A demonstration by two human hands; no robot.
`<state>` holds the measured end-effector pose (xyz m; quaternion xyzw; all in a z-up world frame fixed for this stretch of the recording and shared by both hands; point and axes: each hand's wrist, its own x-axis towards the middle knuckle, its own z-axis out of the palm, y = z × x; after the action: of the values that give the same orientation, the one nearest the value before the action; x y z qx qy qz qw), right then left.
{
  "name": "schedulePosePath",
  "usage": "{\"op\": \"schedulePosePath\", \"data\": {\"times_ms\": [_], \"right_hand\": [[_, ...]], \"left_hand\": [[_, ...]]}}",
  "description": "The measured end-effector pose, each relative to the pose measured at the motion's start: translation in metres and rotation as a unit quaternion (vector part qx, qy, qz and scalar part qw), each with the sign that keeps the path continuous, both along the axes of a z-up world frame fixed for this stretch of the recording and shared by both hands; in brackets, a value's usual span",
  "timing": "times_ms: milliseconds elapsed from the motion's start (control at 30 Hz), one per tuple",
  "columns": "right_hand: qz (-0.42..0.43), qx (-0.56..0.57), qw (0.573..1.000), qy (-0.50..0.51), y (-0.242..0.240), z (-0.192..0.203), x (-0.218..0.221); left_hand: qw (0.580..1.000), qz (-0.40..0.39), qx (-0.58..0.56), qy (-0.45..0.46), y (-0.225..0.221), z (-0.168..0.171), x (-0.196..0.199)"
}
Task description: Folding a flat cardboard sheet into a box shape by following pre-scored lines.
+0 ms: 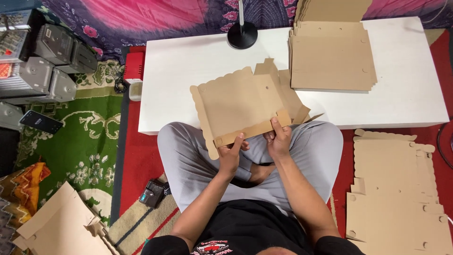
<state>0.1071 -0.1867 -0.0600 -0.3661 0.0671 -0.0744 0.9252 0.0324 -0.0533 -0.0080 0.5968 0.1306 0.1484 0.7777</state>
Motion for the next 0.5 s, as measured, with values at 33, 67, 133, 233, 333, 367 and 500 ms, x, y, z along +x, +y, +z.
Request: {"op": "schedulePosePath", "data": {"times_ms": [33, 67, 133, 233, 333, 367, 500], "right_hand": [[0.001, 0.001, 1.0, 0.0, 0.003, 0.001, -0.001], [0.001, -0.021, 1.0, 0.004, 0.005, 0.003, -0.002], [0.0, -0.043, 0.999, 0.01, 0.012, 0.003, -0.006], [0.007, -0.073, 0.997, 0.024, 0.024, 0.018, -0.018], [0.028, -0.088, 0.995, 0.036, 0.03, 0.054, -0.031], [0.027, -0.115, 0.992, 0.033, 0.029, 0.059, -0.032], [0.029, -0.179, 0.982, -0.05, 0.019, 0.032, -0.023]], "left_hand": [[1.0, 0.001, 0.001, 0.0, -0.002, 0.004, 0.0], [1.0, -0.006, 0.006, 0.03, -0.004, 0.008, 0.001], [0.998, -0.015, 0.011, 0.063, -0.009, 0.011, 0.004], [0.995, -0.029, -0.01, 0.093, -0.02, 0.002, 0.011], [0.985, -0.057, 0.018, 0.16, -0.025, -0.01, 0.017], [0.986, -0.058, 0.011, 0.155, -0.024, -0.01, 0.018], [0.989, -0.076, 0.012, 0.126, -0.019, 0.004, 0.02]]}}
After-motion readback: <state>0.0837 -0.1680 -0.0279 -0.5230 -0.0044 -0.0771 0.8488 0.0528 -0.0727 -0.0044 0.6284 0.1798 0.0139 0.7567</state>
